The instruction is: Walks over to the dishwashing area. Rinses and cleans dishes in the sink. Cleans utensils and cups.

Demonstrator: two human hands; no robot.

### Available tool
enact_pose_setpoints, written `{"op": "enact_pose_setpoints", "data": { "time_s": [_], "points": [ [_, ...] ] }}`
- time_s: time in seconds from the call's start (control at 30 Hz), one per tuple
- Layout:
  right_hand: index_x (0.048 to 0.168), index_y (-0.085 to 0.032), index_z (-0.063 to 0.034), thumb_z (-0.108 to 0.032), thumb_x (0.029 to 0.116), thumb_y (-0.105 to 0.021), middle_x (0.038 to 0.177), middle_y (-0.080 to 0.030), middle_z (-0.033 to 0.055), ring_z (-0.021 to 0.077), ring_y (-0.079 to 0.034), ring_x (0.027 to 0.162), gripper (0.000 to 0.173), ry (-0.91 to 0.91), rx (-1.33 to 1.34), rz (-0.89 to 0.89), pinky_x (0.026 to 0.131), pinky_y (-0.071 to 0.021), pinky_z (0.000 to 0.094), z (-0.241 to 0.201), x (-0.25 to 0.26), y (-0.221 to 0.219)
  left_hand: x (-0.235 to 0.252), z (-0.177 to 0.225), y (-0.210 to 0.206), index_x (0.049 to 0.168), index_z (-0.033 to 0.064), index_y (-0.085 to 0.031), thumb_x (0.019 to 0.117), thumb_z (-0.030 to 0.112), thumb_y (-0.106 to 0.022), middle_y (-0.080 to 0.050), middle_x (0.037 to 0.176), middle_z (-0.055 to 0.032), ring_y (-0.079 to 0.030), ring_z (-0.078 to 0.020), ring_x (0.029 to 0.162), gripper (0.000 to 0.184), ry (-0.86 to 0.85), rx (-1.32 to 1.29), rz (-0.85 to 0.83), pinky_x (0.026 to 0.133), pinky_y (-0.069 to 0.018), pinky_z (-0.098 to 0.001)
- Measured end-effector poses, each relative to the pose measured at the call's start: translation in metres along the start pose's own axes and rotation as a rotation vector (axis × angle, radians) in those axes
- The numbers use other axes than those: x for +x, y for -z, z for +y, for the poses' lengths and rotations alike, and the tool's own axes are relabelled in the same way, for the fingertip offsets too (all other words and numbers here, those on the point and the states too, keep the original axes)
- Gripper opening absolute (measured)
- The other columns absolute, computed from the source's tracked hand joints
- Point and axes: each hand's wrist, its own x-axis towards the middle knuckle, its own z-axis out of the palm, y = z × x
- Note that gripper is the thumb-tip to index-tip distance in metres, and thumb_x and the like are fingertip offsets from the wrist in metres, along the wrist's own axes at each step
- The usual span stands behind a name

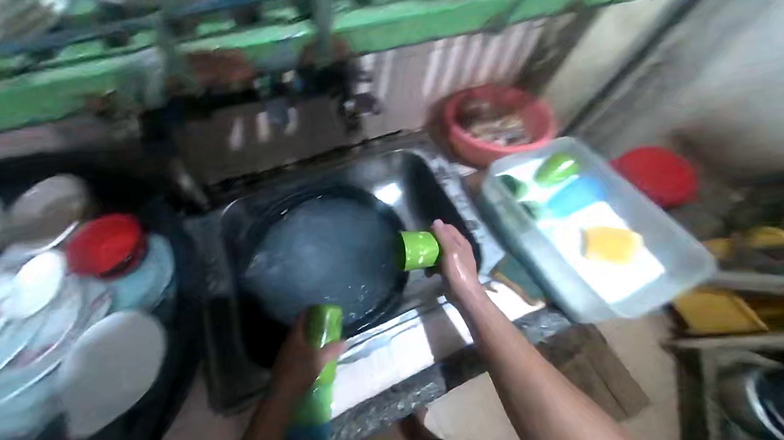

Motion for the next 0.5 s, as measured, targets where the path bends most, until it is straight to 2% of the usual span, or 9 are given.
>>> {"op": "enact_pose_setpoints", "data": {
  "time_s": [0.07,0.13,0.17,0.2,0.27,0.33,0.4,0.47,0.5],
  "points": [
    [0.128,-0.061,-0.0048,-0.039,0.1071,-0.050,0.107,-0.068,0.0136,0.0217,-0.068,0.087,0.041,0.134,-0.086,0.251,0.076,-0.0591,0.0441,-0.019,-0.001,0.061,-0.002,-0.010,-0.006,0.161,0.0171,-0.032,0.0734,0.037,-0.092,-0.059,0.140,-0.0195,-0.063,-0.0331,0.124,0.107,-0.060,0.110,-0.009,0.105,-0.0518,-0.0549],
    [0.131,-0.057,-0.0026,-0.039,0.1055,-0.054,0.110,-0.068,0.0180,0.0272,-0.069,0.090,0.044,0.155,-0.183,0.486,0.078,-0.0590,0.0493,-0.034,0.005,0.118,-0.007,-0.015,-0.011,0.161,0.0117,-0.031,0.0742,0.035,-0.092,-0.055,0.146,-0.0218,-0.058,-0.0367,0.130,0.108,-0.102,0.221,0.016,0.108,-0.0486,-0.0560],
    [0.131,-0.057,-0.0023,-0.041,0.1042,-0.055,0.114,-0.067,0.0207,0.0317,-0.068,0.096,0.047,0.116,-0.238,0.574,0.082,-0.0575,0.0537,-0.038,0.012,0.144,-0.010,-0.015,-0.013,0.161,0.0106,-0.031,0.0756,0.030,-0.090,-0.052,0.148,-0.0227,-0.056,-0.0386,0.132,0.106,-0.102,0.286,0.031,0.108,-0.0481,-0.0569],
    [0.131,-0.057,-0.0018,-0.041,0.1030,-0.056,0.117,-0.065,0.0230,0.0357,-0.067,0.102,0.048,0.077,-0.289,0.636,0.086,-0.0559,0.0577,-0.038,0.022,0.166,-0.012,-0.012,-0.016,0.162,0.0115,-0.029,0.0765,0.027,-0.088,-0.051,0.149,-0.0232,-0.056,-0.0401,0.132,0.104,-0.078,0.354,0.044,0.107,-0.0486,-0.0575],
    [0.130,-0.059,-0.0005,-0.040,0.1012,-0.060,0.122,-0.064,0.0266,0.0411,-0.064,0.112,0.049,0.010,-0.378,0.689,0.094,-0.0509,0.0625,-0.036,0.037,0.194,-0.016,-0.006,-0.021,0.165,0.0158,-0.022,0.0803,0.032,-0.085,-0.049,0.150,-0.0251,-0.057,-0.0444,0.129,0.106,0.009,0.451,0.051,0.102,-0.0506,-0.0606],
    [0.128,-0.063,0.0015,-0.038,0.1007,-0.063,0.127,-0.063,0.0276,0.0419,-0.061,0.120,0.048,0.025,-0.467,0.681,0.102,-0.0476,0.0618,-0.034,0.035,0.199,-0.019,-0.003,-0.024,0.166,0.0185,-0.018,0.0841,0.044,-0.083,-0.048,0.149,-0.0271,-0.060,-0.0474,0.123,0.107,0.073,0.481,0.063,0.097,-0.0522,-0.0631],
    [0.129,-0.062,0.0033,-0.033,0.1037,-0.059,0.132,-0.060,0.0278,0.0404,-0.058,0.124,0.044,0.161,-0.511,0.632,0.106,-0.0464,0.0576,-0.034,0.012,0.178,-0.017,-0.003,-0.025,0.165,0.0180,-0.020,0.0860,0.046,-0.080,-0.050,0.148,-0.0274,-0.062,-0.0475,0.120,0.103,0.067,0.494,0.064,0.096,-0.0531,-0.0627],
    [0.124,-0.062,0.0018,-0.026,0.1060,-0.055,0.118,-0.066,0.0216,0.0319,-0.067,0.106,0.034,0.267,-0.495,0.466,0.092,-0.0566,0.0515,-0.024,-0.020,0.128,-0.018,-0.001,-0.029,0.165,0.0181,-0.022,0.0866,0.044,-0.079,-0.051,0.148,-0.0260,-0.062,-0.0456,0.121,0.101,0.020,0.488,0.047,0.098,-0.0527,-0.0617],
    [0.124,-0.062,0.0004,-0.025,0.1054,-0.057,0.111,-0.068,0.0178,0.0274,-0.069,0.096,0.032,0.247,-0.436,0.314,0.085,-0.0588,0.0484,-0.015,-0.037,0.095,-0.020,0.000,-0.033,0.165,0.0178,-0.023,0.0862,0.044,-0.079,-0.052,0.147,-0.0248,-0.063,-0.0439,0.121,0.100,-0.028,0.470,0.042,0.098,-0.0528,-0.0612]
  ]
}}
